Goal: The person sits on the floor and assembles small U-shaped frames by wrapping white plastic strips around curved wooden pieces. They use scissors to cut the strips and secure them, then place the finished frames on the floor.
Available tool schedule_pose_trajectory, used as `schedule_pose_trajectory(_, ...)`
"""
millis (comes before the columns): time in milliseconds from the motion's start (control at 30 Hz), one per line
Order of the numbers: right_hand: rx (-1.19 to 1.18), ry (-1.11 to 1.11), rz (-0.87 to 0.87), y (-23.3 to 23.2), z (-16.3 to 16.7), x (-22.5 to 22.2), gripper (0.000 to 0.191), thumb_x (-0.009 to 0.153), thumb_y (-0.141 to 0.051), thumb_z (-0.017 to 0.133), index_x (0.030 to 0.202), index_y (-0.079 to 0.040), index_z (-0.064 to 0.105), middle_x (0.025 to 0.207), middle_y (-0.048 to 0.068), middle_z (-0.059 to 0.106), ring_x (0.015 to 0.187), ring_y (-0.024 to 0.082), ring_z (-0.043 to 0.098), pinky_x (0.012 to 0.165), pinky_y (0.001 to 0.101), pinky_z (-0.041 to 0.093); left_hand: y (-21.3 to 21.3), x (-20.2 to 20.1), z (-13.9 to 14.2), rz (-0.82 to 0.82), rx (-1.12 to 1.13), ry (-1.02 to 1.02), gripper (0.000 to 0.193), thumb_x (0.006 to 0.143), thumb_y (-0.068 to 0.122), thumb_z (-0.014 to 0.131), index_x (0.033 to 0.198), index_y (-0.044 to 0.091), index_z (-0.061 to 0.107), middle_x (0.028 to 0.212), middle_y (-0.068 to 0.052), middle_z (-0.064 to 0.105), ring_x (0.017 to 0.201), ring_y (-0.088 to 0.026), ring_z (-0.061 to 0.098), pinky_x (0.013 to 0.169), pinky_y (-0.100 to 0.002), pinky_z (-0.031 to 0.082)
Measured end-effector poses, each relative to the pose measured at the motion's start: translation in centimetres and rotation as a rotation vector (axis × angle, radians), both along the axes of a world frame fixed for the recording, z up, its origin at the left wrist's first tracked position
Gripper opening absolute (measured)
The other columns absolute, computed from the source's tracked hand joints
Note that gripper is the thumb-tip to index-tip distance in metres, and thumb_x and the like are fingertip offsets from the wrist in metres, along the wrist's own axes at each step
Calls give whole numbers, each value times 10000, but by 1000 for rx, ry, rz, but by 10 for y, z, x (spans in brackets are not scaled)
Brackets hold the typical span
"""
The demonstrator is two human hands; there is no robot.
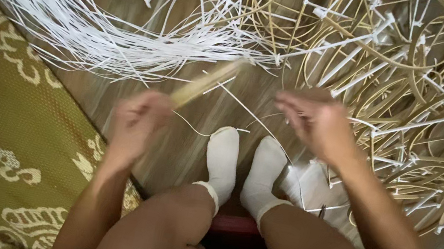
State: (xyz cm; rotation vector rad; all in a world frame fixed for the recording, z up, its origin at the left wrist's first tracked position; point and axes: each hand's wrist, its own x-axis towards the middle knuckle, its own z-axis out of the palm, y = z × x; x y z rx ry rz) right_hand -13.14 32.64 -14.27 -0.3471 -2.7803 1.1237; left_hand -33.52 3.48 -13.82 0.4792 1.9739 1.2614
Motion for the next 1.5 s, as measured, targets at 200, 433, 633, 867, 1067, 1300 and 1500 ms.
schedule_pose_trajectory(200,-103,-263,162,-48,-43,-26,257,919,-244,693,1137,-122,755,1084,119,766,905,307,749,818,426,593,-48,-6,19,259,620,41,209,1113,119,582,949,71,703,752,-25,652,472,-51,486,420,-213,346)
schedule_pose_trajectory(433,-191,-402,71,-58,-58,-52,233,911,-199,694,1120,-125,765,1030,144,759,935,358,715,848,464,561,-71,18,26,508,654,103,229,1139,138,568,967,15,654,736,-56,649,516,-73,521,426,-210,400)
schedule_pose_trajectory(633,-160,-256,-82,-48,-51,-93,237,951,-203,693,1167,-129,755,1070,171,736,963,373,707,861,449,571,-61,31,18,644,644,197,156,1068,94,619,931,21,637,804,-77,662,539,-82,512,431,-223,385)
schedule_pose_trajectory(867,-113,17,-153,-47,-41,-120,281,892,-117,706,1167,-67,737,1149,189,730,996,392,706,863,443,569,-63,36,-8,573,561,98,190,1069,108,610,899,30,646,762,-50,639,556,-82,504,463,-218,394)
schedule_pose_trajectory(1067,-287,-99,-191,-38,-36,-116,309,911,-41,669,1213,-70,728,1174,187,728,1024,346,728,900,420,581,-38,51,-35,-35,-85,37,254,1029,143,559,840,90,720,599,-20,578,476,-127,464,431,-278,338)
schedule_pose_trajectory(1300,-78,108,36,-27,-32,-60,499,826,-48,761,1318,-80,682,1306,137,709,1171,313,675,1034,436,536,10,31,-20,-288,46,254,167,977,155,621,887,30,685,638,-108,584,505,-156,546,507,-322,434)
schedule_pose_trajectory(1500,-130,230,264,-51,-28,-52,468,774,-158,831,1227,-108,725,1248,92,730,1185,304,649,1029,437,509,23,31,-20,-323,6,230,198,970,175,673,839,26,674,583,-119,539,475,-183,505,485,-339,401)
